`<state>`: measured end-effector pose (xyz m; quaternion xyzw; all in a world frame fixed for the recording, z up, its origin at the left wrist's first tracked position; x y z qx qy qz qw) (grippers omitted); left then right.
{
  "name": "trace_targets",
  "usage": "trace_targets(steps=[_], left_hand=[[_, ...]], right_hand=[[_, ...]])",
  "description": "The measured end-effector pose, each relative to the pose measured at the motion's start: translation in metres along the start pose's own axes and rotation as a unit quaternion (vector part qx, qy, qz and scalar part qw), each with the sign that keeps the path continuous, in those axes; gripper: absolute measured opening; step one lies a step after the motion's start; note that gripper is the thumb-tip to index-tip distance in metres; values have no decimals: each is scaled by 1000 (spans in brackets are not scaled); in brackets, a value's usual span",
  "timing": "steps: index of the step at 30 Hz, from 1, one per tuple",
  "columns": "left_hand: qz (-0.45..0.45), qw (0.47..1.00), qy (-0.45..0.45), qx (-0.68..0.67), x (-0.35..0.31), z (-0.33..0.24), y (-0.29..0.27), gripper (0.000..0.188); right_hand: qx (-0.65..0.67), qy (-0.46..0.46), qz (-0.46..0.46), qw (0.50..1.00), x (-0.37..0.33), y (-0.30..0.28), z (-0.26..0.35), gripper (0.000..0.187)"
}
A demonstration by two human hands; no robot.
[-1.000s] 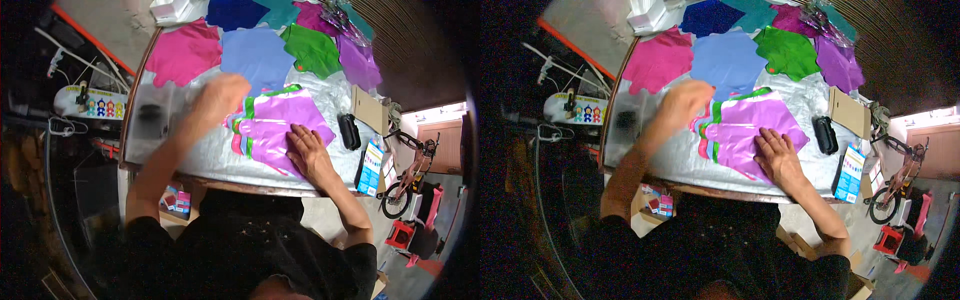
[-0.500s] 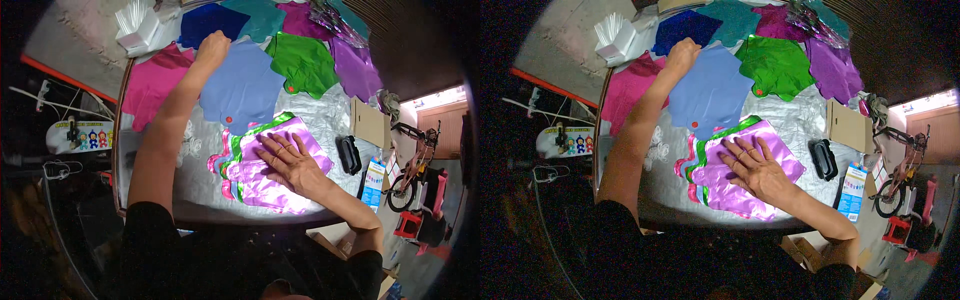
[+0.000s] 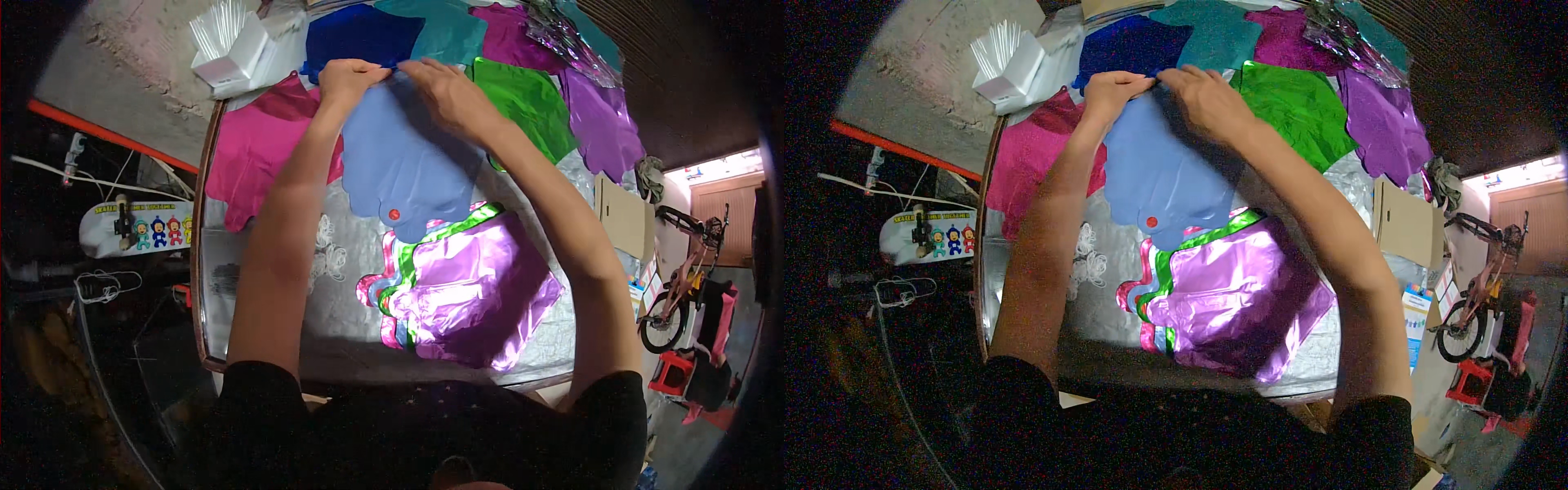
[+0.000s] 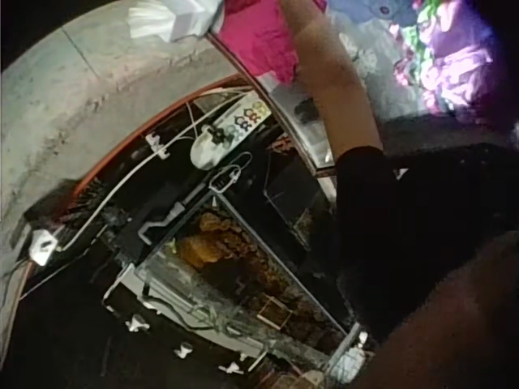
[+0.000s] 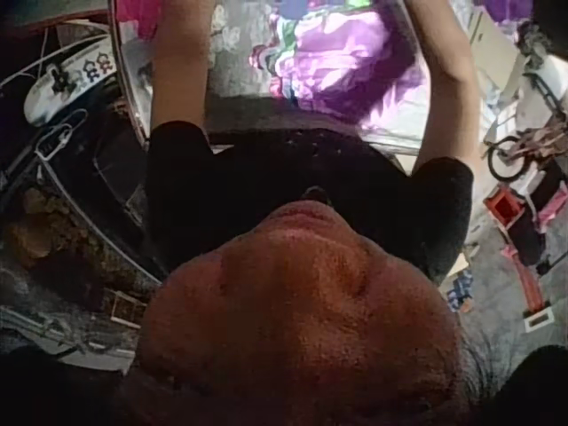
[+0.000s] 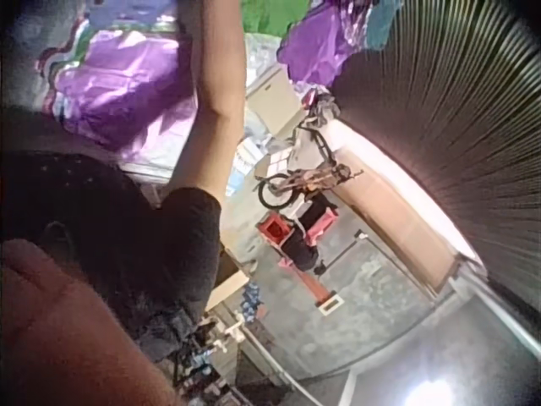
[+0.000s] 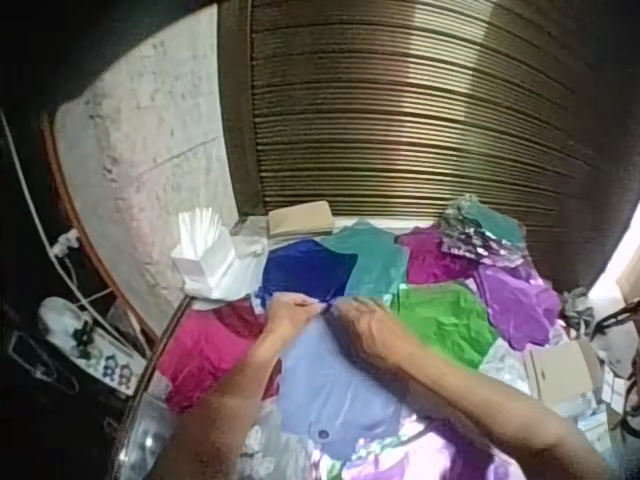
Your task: Folding colorful metallic sheets and attaching them to cardboard templates.
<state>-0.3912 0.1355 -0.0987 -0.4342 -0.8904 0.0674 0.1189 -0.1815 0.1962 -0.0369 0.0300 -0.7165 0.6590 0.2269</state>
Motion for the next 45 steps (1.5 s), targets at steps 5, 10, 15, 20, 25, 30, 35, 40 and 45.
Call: trace_targets(steps=[5,10,15,20,25,30,35,40,45], left_hand=[[16,1000,-3,-24,2,9,-1,32],[27,969,-71,-233,2,11,-5,35],[4,970,-93,-226,3,11,-2,32],[-28,986,-98,-132,5,8,6,29],[-38,964,-93,-247,1,8,1,26],[-22,991,-55,-120,9,-2,-8,21],[14,974,127,187,32,-78,-18,19],[-68,956,229,170,84,-132,-77,15],[-179,944,242,139,105,-203,-169,13]], right_hand=[[-39,-3,12,999,24,52,-12,44],[-75,12,41,996,18,63,-15,48],[-17,59,29,998,27,66,-19,49],[-45,73,-142,986,31,61,-15,36],[-177,25,-15,984,30,62,-17,32],[-137,31,60,988,60,66,-10,36],[-114,58,22,992,69,93,-15,49],[-89,61,29,994,72,92,-14,57],[-71,66,76,992,75,86,-11,59]])
Point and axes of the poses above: each hand's wrist, its own x-axis towards the middle knuckle, its own y-axis out of the palm, z = x × y, the point moved 2 cm from there along x, towards the middle knuckle, and after that the axes turned 14 degrees about -x, right-handed, at the moved point
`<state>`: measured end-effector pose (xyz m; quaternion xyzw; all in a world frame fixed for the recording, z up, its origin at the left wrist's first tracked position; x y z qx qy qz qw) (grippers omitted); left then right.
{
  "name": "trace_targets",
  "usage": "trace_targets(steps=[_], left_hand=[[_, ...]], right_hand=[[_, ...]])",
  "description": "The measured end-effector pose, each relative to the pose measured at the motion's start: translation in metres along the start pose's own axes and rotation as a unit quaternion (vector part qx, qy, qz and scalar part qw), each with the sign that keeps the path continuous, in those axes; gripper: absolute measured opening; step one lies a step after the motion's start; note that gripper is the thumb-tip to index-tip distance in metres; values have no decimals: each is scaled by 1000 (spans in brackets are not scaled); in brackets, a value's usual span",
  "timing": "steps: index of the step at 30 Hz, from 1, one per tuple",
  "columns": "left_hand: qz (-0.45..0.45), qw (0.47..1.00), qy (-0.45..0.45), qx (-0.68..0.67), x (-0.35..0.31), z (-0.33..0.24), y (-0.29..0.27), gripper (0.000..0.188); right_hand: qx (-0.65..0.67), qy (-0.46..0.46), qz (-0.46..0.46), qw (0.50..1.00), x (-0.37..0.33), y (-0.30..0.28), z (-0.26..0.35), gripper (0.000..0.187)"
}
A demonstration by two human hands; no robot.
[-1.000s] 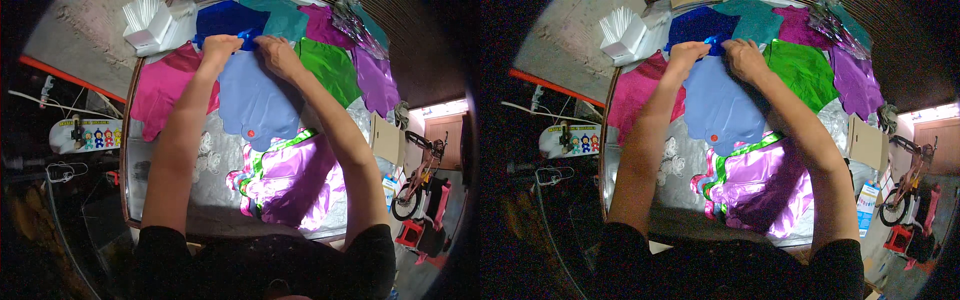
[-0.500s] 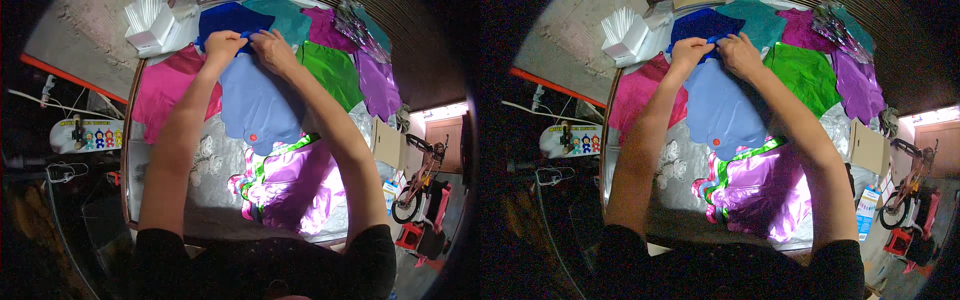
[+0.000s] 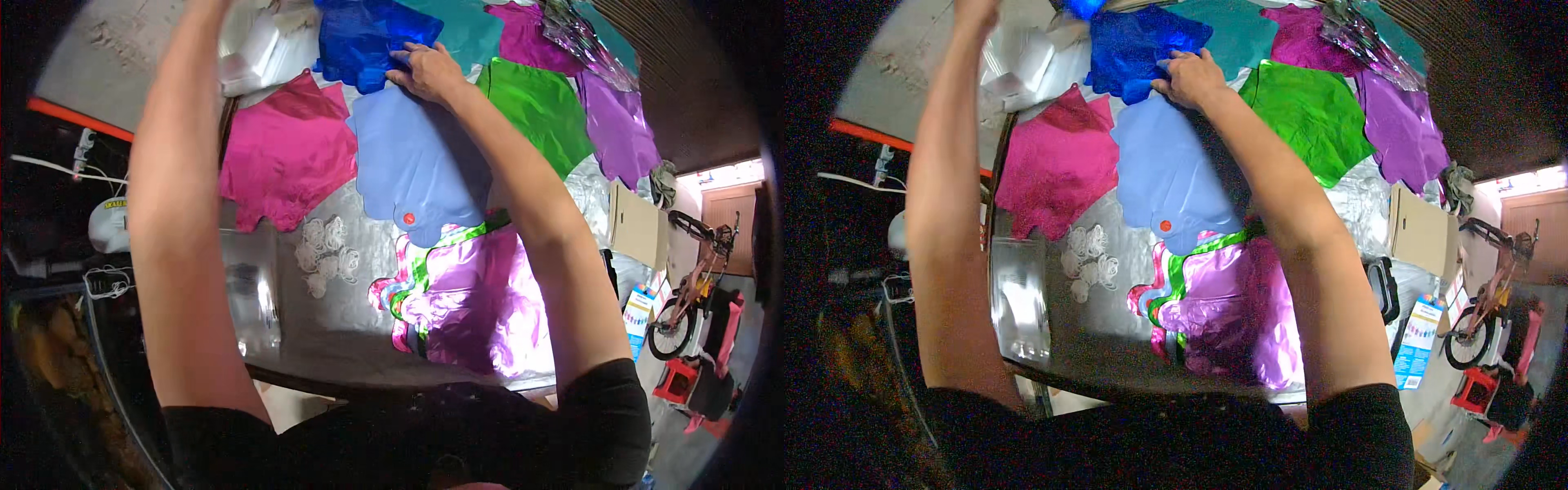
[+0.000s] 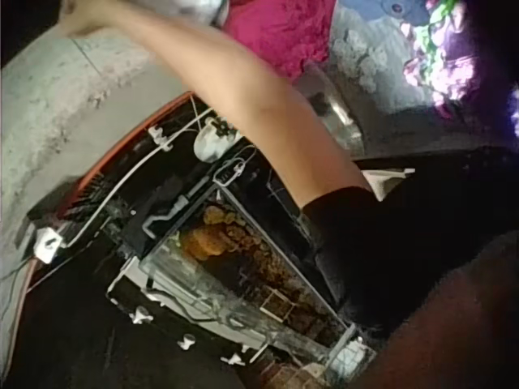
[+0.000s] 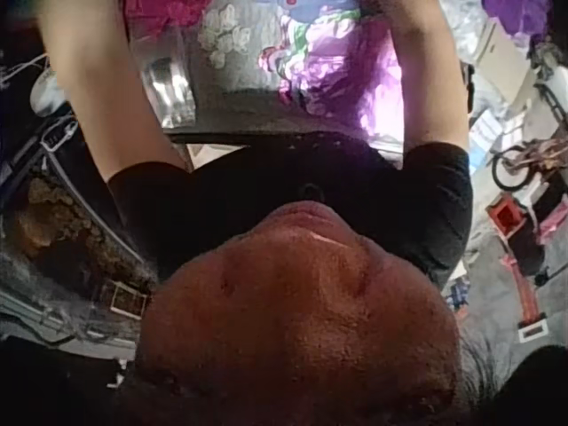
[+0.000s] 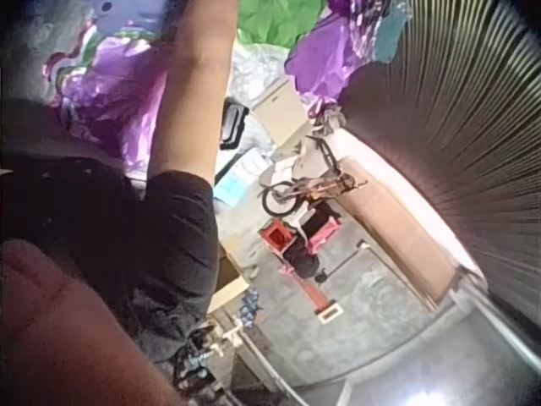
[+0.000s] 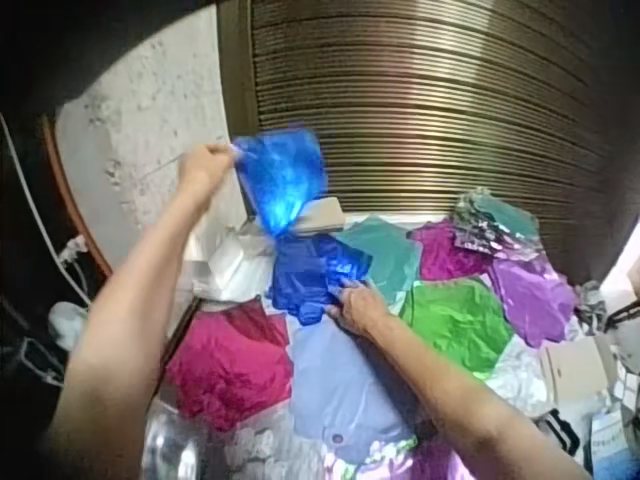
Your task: Folding colorful metallic sheets and attaching them to cardboard templates.
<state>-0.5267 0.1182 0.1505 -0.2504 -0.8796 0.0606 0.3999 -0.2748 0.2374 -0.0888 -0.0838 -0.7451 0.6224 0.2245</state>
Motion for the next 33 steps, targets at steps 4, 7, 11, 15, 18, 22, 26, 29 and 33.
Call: trace_targets(steps=[4,7,11,15,18,22,26,29,33], left_hand=[[21,990,-48,-132,-7,-56,-40,14],[75,990,26,-114,-55,-122,-41,13],[184,974,102,-79,-142,-179,-19,10],[305,904,273,-126,-231,-223,-29,9],[396,854,326,-92,-298,-228,-4,18],[429,799,415,-77,-379,-238,-21,30],[394,803,436,-97,-443,-224,-27,18],[394,825,391,-102,-475,-212,-33,17],[392,848,338,-111,-496,-204,-38,20]], right_hand=[[17,16,30,999,-1,6,-4,60],[38,33,26,998,-4,4,-14,58],[570,-20,81,818,-53,-25,-67,79],[865,116,160,462,-153,-153,-13,77],[917,18,128,378,-248,-177,-37,80],[888,139,32,437,-345,-184,-39,86],[858,158,65,484,-405,-182,-30,85],[739,300,95,596,-416,-181,-16,67],[564,353,116,737,-430,-153,-1,36]])
Point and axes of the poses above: each hand's wrist, its own x-axis towards the middle knuckle, its own y-axis out of the palm, z = x × y, the point moved 2 cm from there along x, towards the middle knuckle, and after that the axes turned 14 degrees about -x, right-handed, at the moved point
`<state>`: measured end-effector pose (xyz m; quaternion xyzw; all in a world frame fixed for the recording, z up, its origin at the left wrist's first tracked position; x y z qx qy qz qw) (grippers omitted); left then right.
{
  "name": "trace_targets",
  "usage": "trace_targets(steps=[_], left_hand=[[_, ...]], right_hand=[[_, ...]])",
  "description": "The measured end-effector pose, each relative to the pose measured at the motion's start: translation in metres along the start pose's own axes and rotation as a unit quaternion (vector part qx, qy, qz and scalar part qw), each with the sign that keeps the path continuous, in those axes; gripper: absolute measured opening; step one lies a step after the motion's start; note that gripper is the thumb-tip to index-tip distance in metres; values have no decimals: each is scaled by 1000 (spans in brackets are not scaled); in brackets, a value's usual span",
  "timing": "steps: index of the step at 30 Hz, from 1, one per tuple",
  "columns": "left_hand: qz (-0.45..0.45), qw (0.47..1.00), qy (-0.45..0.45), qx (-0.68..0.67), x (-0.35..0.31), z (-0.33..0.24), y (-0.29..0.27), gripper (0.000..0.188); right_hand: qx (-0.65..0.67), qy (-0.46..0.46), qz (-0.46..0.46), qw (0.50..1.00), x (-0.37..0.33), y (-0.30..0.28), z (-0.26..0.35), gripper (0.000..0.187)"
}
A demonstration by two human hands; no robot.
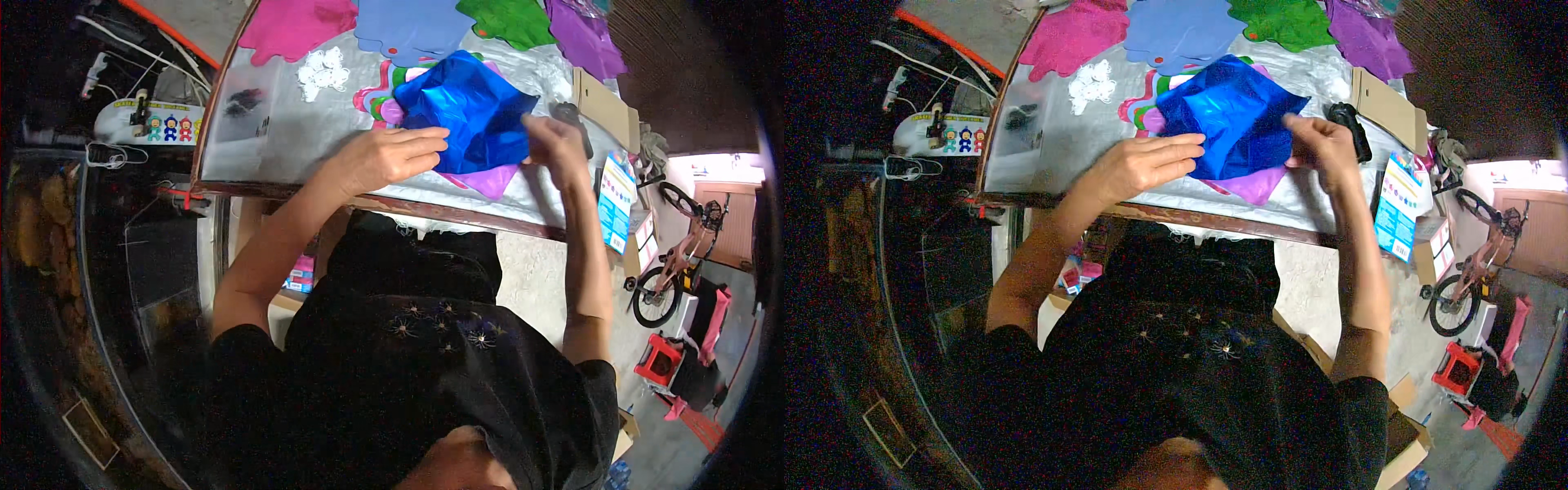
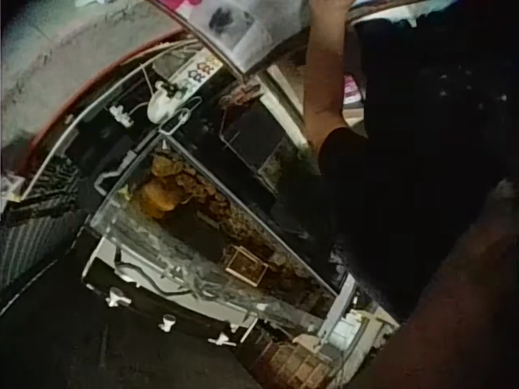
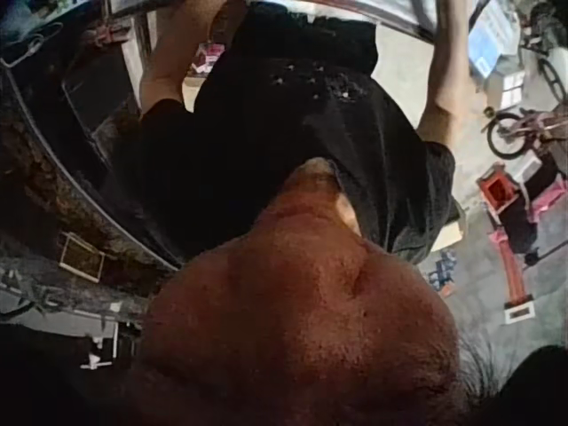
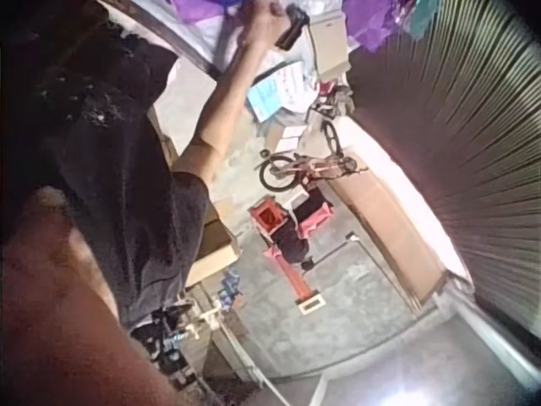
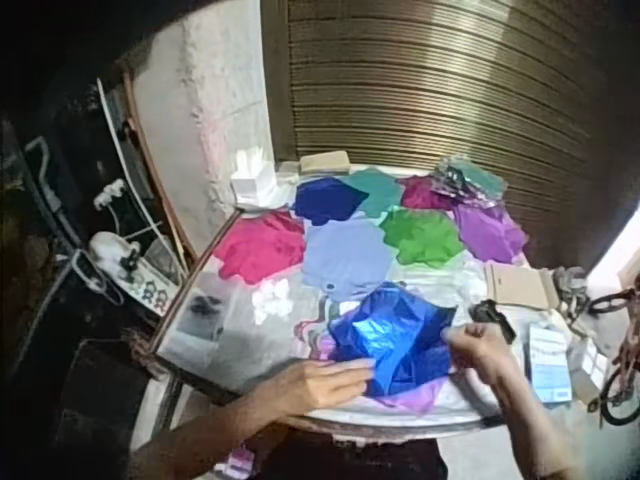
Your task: Folding colorful metallic sheets and attaching them to cardboard templates.
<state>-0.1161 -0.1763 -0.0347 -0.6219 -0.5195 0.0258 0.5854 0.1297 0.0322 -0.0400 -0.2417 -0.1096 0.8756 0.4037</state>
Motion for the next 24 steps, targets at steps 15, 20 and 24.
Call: trace_targets(steps=[15,20,24], left_hand=[[-129,952,-255,106,-30,-9,15,19],[-120,953,-266,81,-31,-9,17,19],[-126,955,-256,83,-26,-11,11,23]], right_hand=[[74,14,-31,997,-66,29,-21,20],[-332,18,-104,937,-67,2,-18,16],[-479,-220,-231,818,-61,22,7,23]])
Point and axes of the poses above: each hand's wrist, its own x-axis towards the middle knuckle, its own y-axis out of the palm, z = x × y, the point moved 2 cm from there along x, towards the middle knuckle, and after that the axes turned 14 degrees about -x, right-handed, at the moved point
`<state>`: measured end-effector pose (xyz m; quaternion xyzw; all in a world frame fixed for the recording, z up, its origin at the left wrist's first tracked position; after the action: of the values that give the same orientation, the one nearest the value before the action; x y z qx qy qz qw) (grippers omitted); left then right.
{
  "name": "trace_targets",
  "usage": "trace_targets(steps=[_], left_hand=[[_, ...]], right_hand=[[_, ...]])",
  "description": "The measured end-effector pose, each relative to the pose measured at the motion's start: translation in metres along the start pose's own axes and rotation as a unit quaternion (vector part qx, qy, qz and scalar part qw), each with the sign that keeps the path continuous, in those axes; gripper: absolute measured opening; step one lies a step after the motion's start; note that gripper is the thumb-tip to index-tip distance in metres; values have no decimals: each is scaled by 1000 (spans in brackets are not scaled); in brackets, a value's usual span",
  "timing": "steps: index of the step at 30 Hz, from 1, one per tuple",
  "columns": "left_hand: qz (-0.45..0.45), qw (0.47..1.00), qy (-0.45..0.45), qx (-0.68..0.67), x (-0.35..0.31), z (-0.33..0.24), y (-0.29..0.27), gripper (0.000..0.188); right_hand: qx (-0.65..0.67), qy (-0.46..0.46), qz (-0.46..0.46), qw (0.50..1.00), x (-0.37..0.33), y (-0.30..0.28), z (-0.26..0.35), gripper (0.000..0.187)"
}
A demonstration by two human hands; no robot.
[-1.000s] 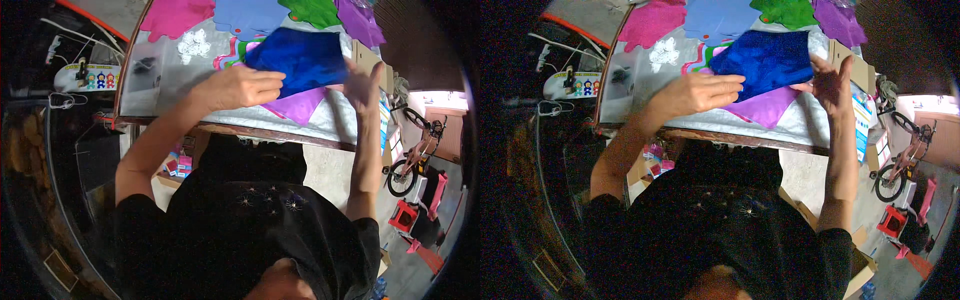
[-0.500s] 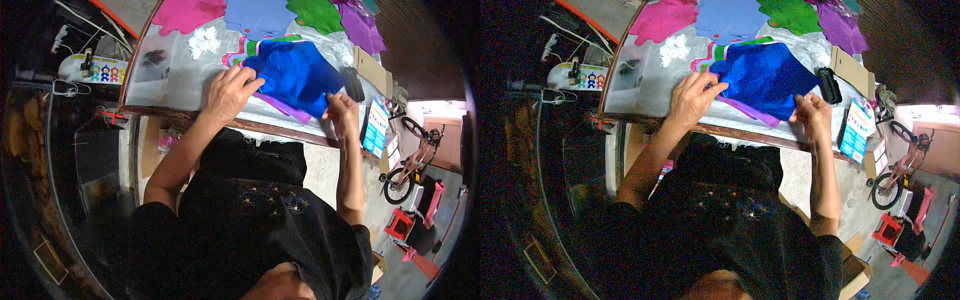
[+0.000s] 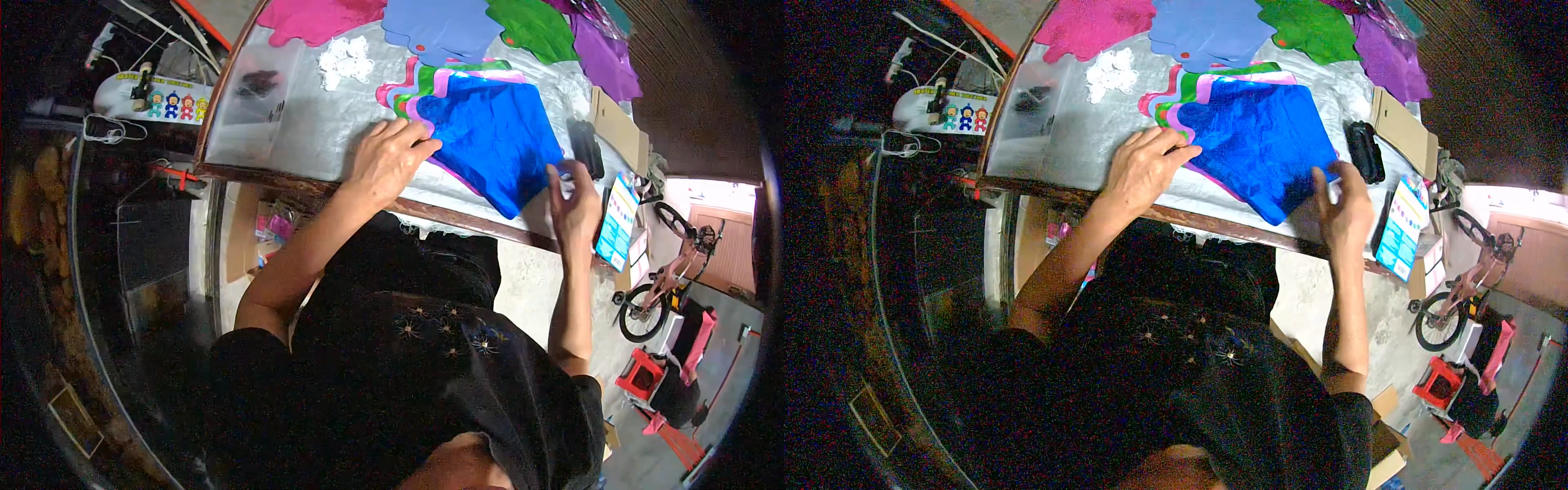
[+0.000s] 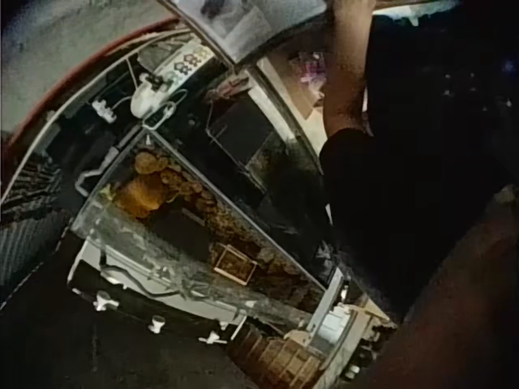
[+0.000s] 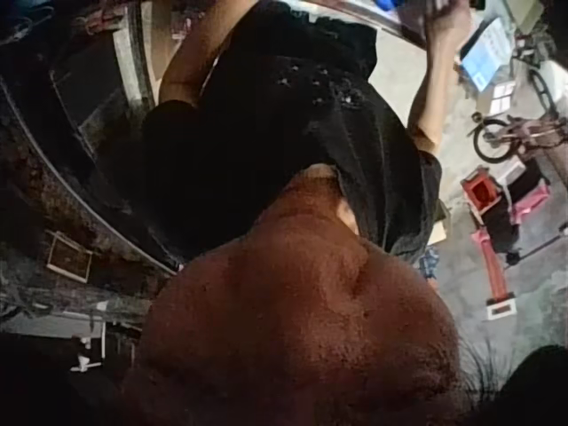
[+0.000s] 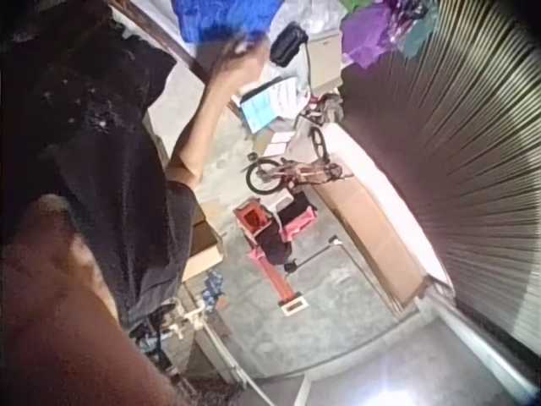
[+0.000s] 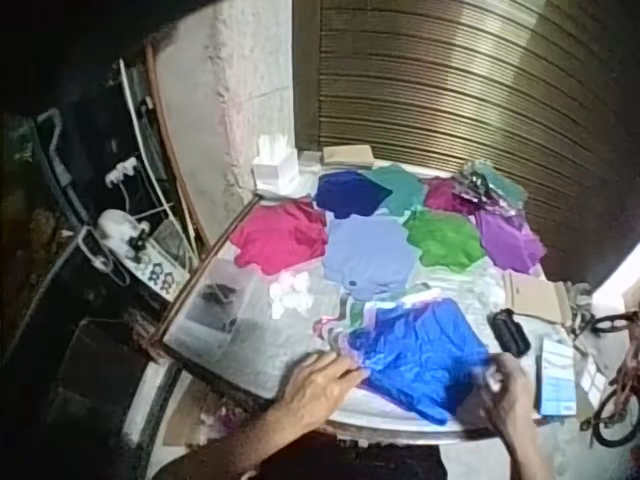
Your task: Folding colorful metallic sheets and attaching them to cardboard templates.
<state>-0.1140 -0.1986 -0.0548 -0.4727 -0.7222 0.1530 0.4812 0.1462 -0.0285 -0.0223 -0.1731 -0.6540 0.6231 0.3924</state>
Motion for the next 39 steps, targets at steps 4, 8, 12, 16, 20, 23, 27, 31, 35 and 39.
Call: trace_targets(steps=[4,8,12,16,20,23,27,31,35,39], left_hand=[[8,1000,-15,-3,-1,2,-2,23],[28,999,-14,-21,8,2,-7,20],[50,982,-55,-176,32,22,-33,18],[29,993,-21,-112,104,81,-40,18],[24,994,47,-96,209,144,-14,15],[27,997,54,-47,282,188,42,15],[38,998,4,42,347,230,110,15],[22,991,42,127,374,273,139,23],[105,984,-12,143,390,272,156,22],[32,979,-74,187,387,271,157,24]], right_hand=[[19,-116,7,993,6,10,31,34],[22,-128,58,990,9,14,27,40],[65,-127,82,986,9,5,24,43],[85,-140,72,984,34,-12,11,46],[87,-158,78,980,63,-32,-3,48],[70,-166,88,980,85,-34,-15,49],[38,-196,99,975,114,-29,-25,48],[33,-230,114,966,138,-20,-27,46],[26,-252,130,959,161,-9,-38,44],[21,-280,124,952,198,1,-42,42]])
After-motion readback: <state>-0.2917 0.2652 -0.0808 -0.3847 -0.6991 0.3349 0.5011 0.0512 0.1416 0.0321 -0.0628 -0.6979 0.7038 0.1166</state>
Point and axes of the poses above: each hand's wrist, its own x-axis towards the middle knuckle, its own y-axis out of the palm, z = x × y, the point moved 2 cm from there along x, towards the middle knuckle, and after that the axes turned 14 degrees about -x, right-handed, at the moved point
